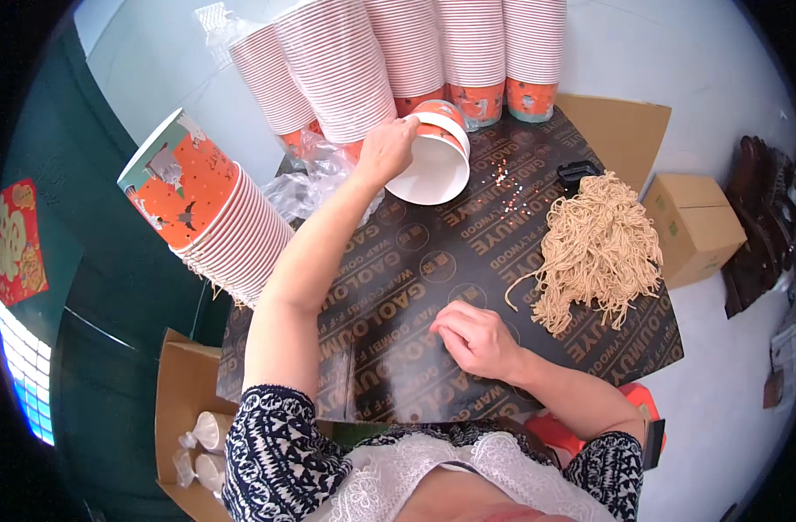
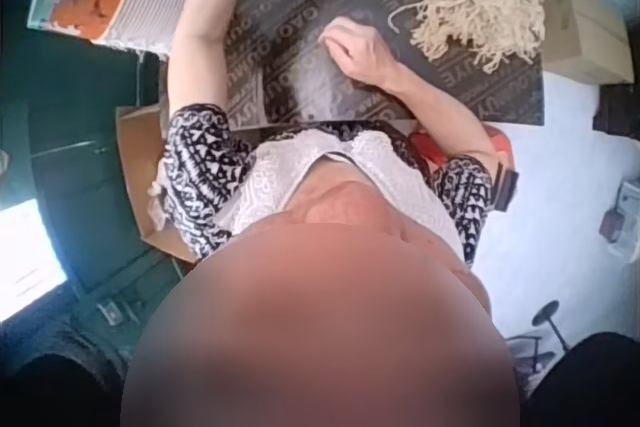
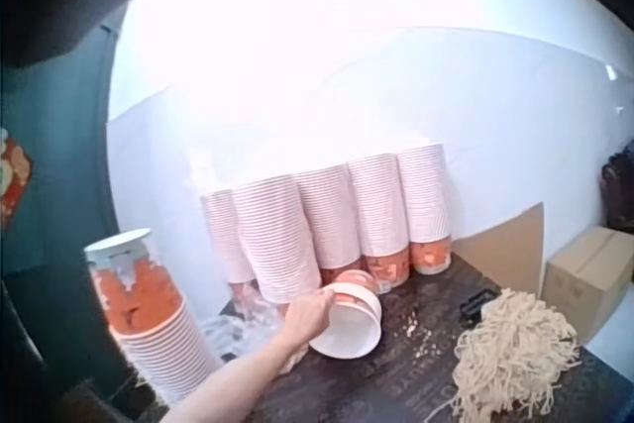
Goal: Tying strings onto paper bowls for holiday packaging.
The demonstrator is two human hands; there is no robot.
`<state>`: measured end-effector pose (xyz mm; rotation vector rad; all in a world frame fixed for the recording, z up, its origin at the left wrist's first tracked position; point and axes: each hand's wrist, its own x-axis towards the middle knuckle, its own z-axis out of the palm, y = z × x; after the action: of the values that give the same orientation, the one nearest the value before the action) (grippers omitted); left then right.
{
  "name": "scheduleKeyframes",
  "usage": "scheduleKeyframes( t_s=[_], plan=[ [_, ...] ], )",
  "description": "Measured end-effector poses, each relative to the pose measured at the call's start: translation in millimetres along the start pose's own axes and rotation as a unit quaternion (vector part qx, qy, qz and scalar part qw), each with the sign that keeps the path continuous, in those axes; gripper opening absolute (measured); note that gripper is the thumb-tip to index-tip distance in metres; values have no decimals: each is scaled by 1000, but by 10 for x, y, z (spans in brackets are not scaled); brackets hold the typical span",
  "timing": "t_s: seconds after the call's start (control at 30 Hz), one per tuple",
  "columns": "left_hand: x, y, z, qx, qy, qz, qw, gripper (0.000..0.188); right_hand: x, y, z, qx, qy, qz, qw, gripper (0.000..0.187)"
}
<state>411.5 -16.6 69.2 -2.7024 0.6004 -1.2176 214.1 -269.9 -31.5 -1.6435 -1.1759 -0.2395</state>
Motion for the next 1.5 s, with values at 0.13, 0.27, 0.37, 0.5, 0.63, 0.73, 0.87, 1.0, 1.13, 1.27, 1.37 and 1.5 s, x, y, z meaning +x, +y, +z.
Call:
scheduleKeyframes(
  t_s=[0.13,0.27,0.37,0.5,0.63,0.73,0.87,1.0,1.13,1.27,1.37,1.5],
  plan=[
    [9,-23,-82,0,-70,-17,997,16,1,11,-1,8,-1,9,1000,6],
    [-83,-115,-98,-19,-59,7,998,30,2,8,12,3,-2,-8,1000,5],
    [-81,-43,-176,-21,-97,-58,993,31,-2,43,7,-2,1,-14,1000,5],
    [-248,37,-439,-35,-45,-43,997,26,4,14,12,-3,4,-27,1000,6],
    [-436,330,-889,-14,-100,-167,981,16,-22,30,-12,-4,15,-21,1000,5],
    [-689,402,-1255,-96,-137,-211,963,16,-25,33,4,11,14,-6,1000,5],
    [-1091,334,-1565,-181,-220,-292,913,20,-5,37,24,0,28,-22,999,4],
    [-1444,280,-1683,-218,-239,-336,885,22,96,71,-71,-50,55,22,997,7],
    [-1595,310,-1738,-212,-255,-353,875,21,256,122,-524,-64,60,128,988,9],
    [-1670,331,-1835,-241,-261,-375,856,27,285,112,-965,-168,6,130,977,10],
    [-1782,331,-1842,-274,-239,-387,847,31,229,245,-1225,-243,-9,157,957,9],
    [-1830,516,-2004,-282,-2,-364,888,24,114,386,-1520,-299,-43,183,936,9]
  ],
)
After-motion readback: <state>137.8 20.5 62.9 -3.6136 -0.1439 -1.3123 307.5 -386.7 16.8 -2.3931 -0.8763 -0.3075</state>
